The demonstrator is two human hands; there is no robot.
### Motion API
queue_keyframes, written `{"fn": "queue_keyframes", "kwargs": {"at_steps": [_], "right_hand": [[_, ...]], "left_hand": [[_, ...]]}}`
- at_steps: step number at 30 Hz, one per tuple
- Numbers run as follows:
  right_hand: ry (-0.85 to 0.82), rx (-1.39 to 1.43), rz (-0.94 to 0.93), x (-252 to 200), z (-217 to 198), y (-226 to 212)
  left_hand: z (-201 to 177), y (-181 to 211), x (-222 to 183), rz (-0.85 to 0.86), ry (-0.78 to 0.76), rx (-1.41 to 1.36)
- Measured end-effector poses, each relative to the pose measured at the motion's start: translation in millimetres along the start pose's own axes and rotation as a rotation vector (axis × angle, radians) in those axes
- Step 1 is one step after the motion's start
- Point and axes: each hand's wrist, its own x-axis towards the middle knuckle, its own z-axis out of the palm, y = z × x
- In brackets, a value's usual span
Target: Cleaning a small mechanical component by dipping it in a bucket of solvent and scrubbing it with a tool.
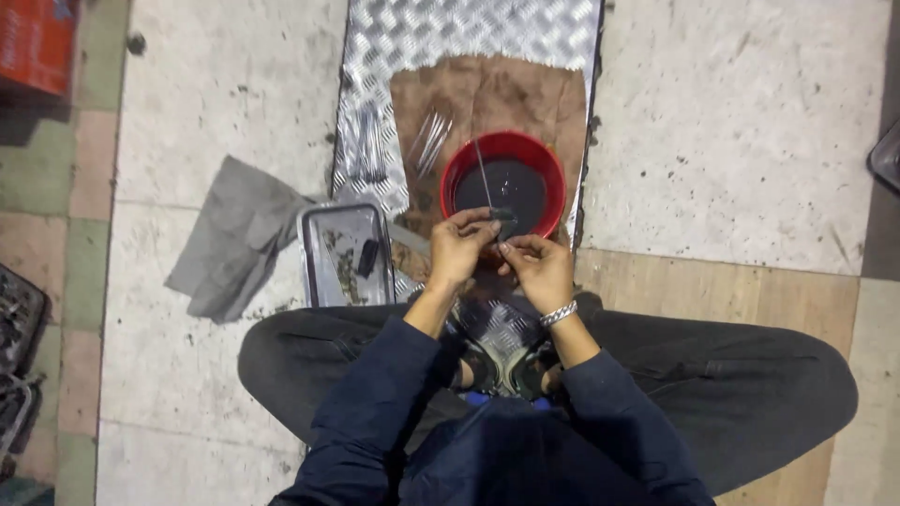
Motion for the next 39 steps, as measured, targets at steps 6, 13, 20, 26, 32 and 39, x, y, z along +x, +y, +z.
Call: {"fn": "queue_keyframes", "kwargs": {"at_steps": [6, 13, 20, 26, 32, 39], "right_hand": [[-0.150, 0.326, 0.086, 8, 2, 7], [-0.340, 0.526, 0.327, -19, 1, 1], [-0.184, 0.123, 0.052, -25, 9, -9], [-0.180, 0.029, 0.004, -16, 12, -24], [-0.136, 0.356, 0.183, -28, 28, -17], [-0.026, -0.262, 0.001, -55, 21, -34]], "left_hand": [[-8, -8, 19, -0.081, 0.072, -0.143], [-22, 21, 44, 0.032, 0.190, -0.217], [-14, 29, 31, 0.094, 0.193, -0.102], [-2, 22, 18, 0.047, 0.147, -0.122], [-5, -2, 30, 0.041, 0.185, -0.193], [-13, 0, 40, 0.049, 0.245, -0.183]]}}
